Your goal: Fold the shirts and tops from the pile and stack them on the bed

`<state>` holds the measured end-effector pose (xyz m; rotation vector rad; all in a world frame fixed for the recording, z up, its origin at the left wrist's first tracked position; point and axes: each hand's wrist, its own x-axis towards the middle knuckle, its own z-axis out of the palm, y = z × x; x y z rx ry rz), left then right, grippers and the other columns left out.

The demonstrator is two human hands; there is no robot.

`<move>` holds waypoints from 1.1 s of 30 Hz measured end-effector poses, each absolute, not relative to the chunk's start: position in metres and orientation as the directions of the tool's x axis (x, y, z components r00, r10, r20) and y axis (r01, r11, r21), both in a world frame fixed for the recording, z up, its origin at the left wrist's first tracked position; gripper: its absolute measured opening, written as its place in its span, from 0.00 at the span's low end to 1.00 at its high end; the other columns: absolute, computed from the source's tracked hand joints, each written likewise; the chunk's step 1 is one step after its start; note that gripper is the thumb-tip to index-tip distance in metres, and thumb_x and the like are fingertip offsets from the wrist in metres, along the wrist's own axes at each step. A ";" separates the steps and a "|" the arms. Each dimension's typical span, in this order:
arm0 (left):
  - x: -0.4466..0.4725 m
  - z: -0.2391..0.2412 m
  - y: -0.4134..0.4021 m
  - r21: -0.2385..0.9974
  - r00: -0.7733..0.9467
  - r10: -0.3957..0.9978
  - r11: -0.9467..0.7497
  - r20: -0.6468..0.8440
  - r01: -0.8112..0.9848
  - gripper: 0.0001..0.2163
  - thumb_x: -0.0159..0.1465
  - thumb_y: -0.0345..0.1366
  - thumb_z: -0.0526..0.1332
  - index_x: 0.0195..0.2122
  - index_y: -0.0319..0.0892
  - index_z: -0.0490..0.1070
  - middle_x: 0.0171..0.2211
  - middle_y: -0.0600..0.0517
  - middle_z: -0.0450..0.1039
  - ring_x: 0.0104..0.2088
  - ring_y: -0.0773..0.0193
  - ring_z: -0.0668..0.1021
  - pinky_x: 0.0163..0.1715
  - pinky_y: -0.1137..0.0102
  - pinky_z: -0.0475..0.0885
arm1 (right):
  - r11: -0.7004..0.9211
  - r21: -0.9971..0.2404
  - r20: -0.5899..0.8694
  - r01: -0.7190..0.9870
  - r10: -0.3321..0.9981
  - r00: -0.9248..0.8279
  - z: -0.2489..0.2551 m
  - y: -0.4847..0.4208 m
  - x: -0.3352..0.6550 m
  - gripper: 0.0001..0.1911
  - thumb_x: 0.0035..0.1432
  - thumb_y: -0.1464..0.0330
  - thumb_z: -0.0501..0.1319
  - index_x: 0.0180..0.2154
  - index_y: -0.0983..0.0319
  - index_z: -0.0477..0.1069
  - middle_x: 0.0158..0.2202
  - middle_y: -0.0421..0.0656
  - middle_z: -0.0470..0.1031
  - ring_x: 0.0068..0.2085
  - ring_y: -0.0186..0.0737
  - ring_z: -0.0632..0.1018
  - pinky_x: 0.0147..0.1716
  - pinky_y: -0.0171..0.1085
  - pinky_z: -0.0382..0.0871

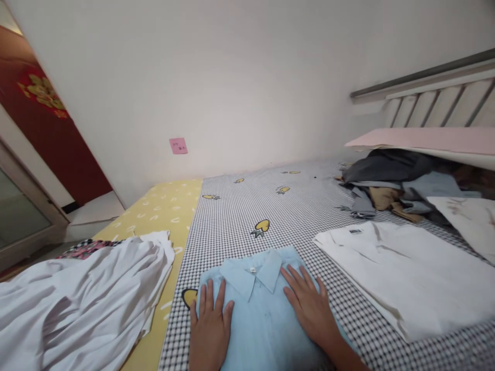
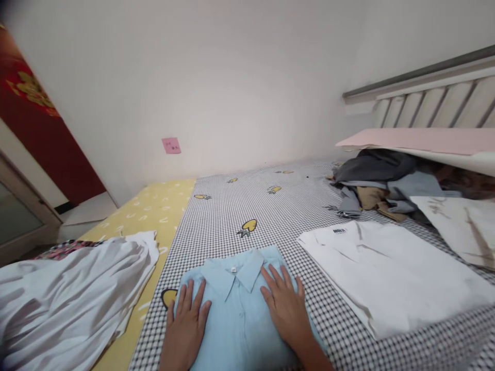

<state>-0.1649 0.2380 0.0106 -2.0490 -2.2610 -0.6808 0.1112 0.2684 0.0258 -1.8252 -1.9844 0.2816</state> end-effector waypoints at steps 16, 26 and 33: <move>-0.154 0.033 0.239 0.366 -0.225 0.939 0.119 0.261 0.923 0.26 0.67 0.46 0.54 0.67 0.51 0.60 0.71 0.47 0.52 0.72 0.50 0.52 0.69 0.47 0.43 | 0.068 -0.288 0.197 0.955 0.980 -0.010 0.033 0.271 0.103 0.28 0.70 0.55 0.46 0.68 0.50 0.55 0.71 0.42 0.56 0.71 0.51 0.54 0.67 0.62 0.41; -0.152 0.034 0.242 0.358 -0.227 0.954 0.145 0.198 0.922 0.27 0.68 0.47 0.54 0.67 0.48 0.59 0.71 0.44 0.50 0.72 0.47 0.51 0.69 0.45 0.41 | 0.088 -0.258 0.156 0.962 0.987 -0.049 0.028 0.273 0.105 0.26 0.70 0.52 0.44 0.66 0.45 0.59 0.72 0.38 0.54 0.72 0.53 0.50 0.66 0.63 0.40; -0.155 0.028 0.243 0.252 -0.203 0.957 0.149 0.205 0.956 0.27 0.68 0.48 0.51 0.68 0.49 0.57 0.72 0.46 0.48 0.72 0.47 0.50 0.68 0.44 0.44 | 0.081 -0.244 0.164 0.966 0.986 -0.041 0.035 0.272 0.103 0.26 0.70 0.53 0.46 0.66 0.44 0.59 0.71 0.39 0.55 0.71 0.53 0.52 0.65 0.64 0.41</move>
